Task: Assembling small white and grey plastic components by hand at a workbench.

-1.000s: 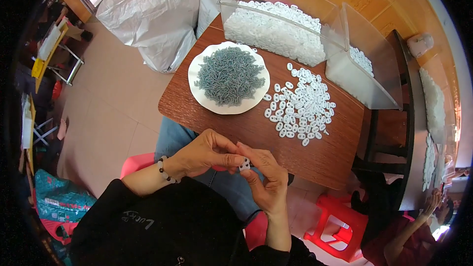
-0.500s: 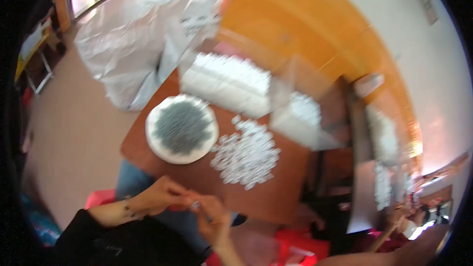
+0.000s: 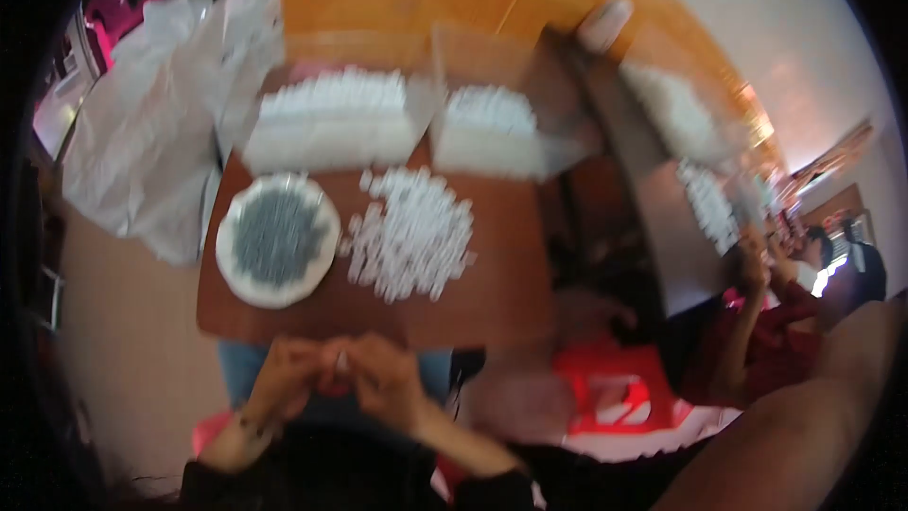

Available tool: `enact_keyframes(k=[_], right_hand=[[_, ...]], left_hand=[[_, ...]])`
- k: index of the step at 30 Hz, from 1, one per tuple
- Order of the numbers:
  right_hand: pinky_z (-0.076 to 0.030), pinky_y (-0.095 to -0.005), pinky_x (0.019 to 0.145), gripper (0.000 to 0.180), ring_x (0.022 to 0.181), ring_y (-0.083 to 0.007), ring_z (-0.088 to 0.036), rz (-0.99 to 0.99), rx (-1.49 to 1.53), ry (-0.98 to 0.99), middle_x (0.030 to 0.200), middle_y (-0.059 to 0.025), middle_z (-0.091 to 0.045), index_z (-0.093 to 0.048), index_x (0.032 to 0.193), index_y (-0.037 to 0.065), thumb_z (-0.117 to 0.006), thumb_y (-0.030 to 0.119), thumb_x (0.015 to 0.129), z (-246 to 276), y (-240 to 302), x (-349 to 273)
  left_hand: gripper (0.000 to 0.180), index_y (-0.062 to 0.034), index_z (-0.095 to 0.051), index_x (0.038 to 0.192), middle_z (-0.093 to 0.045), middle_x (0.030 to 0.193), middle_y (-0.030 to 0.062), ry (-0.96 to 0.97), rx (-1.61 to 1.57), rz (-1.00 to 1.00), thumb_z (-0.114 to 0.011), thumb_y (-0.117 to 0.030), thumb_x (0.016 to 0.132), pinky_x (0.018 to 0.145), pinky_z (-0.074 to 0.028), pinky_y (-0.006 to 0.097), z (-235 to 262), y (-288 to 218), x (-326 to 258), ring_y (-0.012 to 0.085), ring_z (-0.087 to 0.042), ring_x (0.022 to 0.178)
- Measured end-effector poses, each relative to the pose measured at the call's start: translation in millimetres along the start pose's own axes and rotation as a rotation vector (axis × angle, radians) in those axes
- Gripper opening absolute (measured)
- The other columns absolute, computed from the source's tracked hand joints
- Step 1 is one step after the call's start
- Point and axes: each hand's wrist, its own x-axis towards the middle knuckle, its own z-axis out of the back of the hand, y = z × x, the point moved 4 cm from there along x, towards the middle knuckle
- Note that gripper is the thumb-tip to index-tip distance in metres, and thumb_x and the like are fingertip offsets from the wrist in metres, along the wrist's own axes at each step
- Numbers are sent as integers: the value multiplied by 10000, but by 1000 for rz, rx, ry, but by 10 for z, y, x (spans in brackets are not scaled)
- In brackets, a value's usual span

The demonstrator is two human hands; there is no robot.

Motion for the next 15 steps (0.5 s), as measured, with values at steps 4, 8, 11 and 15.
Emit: enact_keyframes(k=[4,8,11,15], right_hand=[[-503,-302,664,229,778,-234,-641,-87,190,-74,914,-113,-668,-660,991,13,-565,-83,807,94,-45,225],[-495,-282,640,269,752,-189,-632,-154,181,-25,909,-103,-668,-662,1028,20,-594,-89,792,-32,14,169],[-494,-270,651,301,758,-171,-629,-69,136,-60,912,-97,-671,-661,1068,28,-607,-85,794,-54,-27,113],[-491,-267,698,259,787,-168,-625,-248,199,-22,932,-91,-673,-665,1047,11,-608,-69,807,1,30,78]], left_hand=[[191,60,-698,915,-648,760,51,2,-45,53,-671,-123,866,538,-380,182,-167,-188,189,58,-535,642],[209,50,-674,814,-574,663,39,-84,-80,133,-632,-140,892,585,-404,217,-46,-163,0,92,-499,624],[231,42,-671,846,-581,686,29,-22,-6,55,-636,-180,904,563,-395,208,-2,-69,143,86,-505,620],[273,23,-677,917,-598,721,6,-20,-17,195,-611,-242,932,550,-396,191,10,1,-15,56,-507,622]])
